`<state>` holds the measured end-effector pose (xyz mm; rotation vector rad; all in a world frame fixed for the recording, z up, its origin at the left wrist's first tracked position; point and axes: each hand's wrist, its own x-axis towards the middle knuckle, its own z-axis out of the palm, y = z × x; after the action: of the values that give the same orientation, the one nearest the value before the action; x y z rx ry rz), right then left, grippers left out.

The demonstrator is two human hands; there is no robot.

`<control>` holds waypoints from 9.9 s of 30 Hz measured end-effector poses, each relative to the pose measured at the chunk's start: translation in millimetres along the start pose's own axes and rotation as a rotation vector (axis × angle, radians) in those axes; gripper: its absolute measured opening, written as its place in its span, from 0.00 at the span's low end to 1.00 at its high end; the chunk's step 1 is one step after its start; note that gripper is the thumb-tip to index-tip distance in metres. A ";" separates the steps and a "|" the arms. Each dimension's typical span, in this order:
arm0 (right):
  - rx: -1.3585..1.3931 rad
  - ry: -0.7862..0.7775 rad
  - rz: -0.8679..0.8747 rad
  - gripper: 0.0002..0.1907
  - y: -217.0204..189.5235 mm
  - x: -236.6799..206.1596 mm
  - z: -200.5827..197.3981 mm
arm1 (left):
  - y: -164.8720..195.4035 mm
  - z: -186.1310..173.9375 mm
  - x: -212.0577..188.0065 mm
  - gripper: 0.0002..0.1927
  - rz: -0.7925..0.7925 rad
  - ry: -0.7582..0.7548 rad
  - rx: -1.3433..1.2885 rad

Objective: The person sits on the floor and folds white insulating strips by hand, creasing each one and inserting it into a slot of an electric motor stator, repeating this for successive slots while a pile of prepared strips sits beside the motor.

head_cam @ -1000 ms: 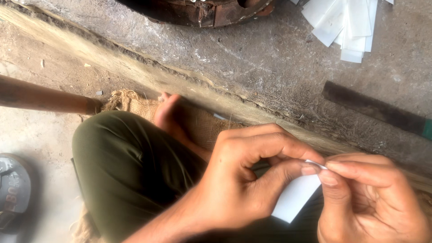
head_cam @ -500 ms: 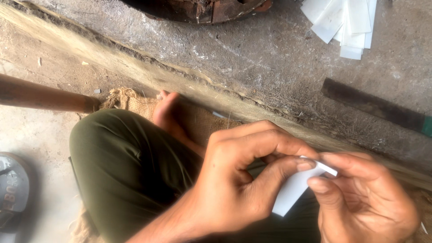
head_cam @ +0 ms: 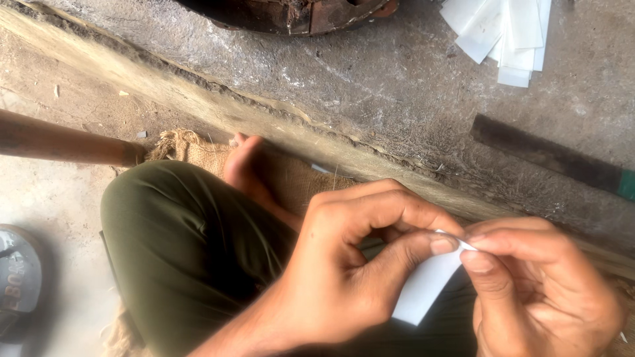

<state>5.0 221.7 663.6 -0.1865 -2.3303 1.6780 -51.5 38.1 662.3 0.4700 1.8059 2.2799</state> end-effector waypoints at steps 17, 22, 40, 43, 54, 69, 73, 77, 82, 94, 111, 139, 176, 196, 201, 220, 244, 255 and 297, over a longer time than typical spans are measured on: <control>-0.073 -0.028 -0.051 0.06 -5.2 8.8 1.9 | -5.2 2.0 2.7 0.12 -0.008 -0.002 -0.080; -0.135 -0.052 -0.093 0.07 -12.2 6.6 2.7 | -16.6 4.2 -3.2 0.11 -0.027 0.002 -0.158; 0.195 -0.066 -0.007 0.05 21.2 0.9 -7.5 | -14.9 -0.4 -3.8 0.07 -0.060 -0.024 -0.086; 0.410 -0.109 -0.011 0.04 29.5 1.0 -7.9 | -16.1 0.8 -1.0 0.06 -0.222 -0.027 -0.372; 0.201 0.013 -0.001 0.05 32.1 -3.2 4.4 | -9.7 10.0 0.8 0.04 0.064 0.078 0.050; 0.695 -0.261 0.054 0.03 59.9 0.3 -17.9 | -22.7 -10.6 3.7 0.07 -0.368 -0.121 -0.512; 0.708 -0.207 0.059 0.03 55.9 2.2 -7.4 | -22.6 -6.1 3.9 0.05 -0.377 -0.049 -0.545; 0.553 -0.131 -0.050 0.03 45.5 3.4 6.6 | -22.8 1.0 3.5 0.04 -0.247 0.104 -0.243; 0.476 -0.055 -0.080 0.04 38.3 2.8 15.2 | -25.9 0.4 3.3 0.05 -0.199 0.152 -0.303; 0.372 0.039 -0.086 0.03 51.2 -3.1 16.7 | -26.8 4.2 1.2 0.12 -0.209 0.167 -0.290; 0.429 0.004 0.260 0.11 69.6 -9.2 14.7 | -40.8 -8.9 -7.2 0.07 -0.102 0.177 -0.260; 0.476 -0.171 -0.046 0.09 50.7 -6.5 1.3 | -24.1 -1.0 5.5 0.09 -0.011 -0.067 0.128; 0.143 0.066 -0.141 0.07 47.4 -12.1 9.0 | -5.7 -2.3 5.7 0.09 0.123 -0.045 0.259; 0.096 0.060 -0.090 0.07 31.5 -12.8 9.1 | -1.1 0.8 0.7 0.11 0.103 0.028 0.131; 0.103 0.018 0.082 0.12 29.3 -10.7 3.5 | -2.0 1.0 -0.8 0.12 0.124 0.043 0.173; 0.105 -0.066 -0.123 0.06 30.2 0.5 4.4 | -11.3 3.8 4.7 0.04 -0.131 0.042 -0.085; 0.091 -0.085 -0.176 0.06 24.8 -1.1 -4.3 | -5.0 4.2 -2.2 0.10 -0.199 0.008 -0.206; 0.230 -0.164 -0.045 0.09 23.9 -0.8 -5.2 | -7.4 5.6 -2.5 0.06 -0.051 0.089 0.036; 0.165 -0.108 -0.192 0.11 39.7 -1.1 2.6 | -14.5 3.9 -2.9 0.12 -0.357 -0.012 -0.440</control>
<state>3.5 231.9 625.1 0.1586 -2.1883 1.8105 -48.0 44.0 648.6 0.0767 1.2029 2.3039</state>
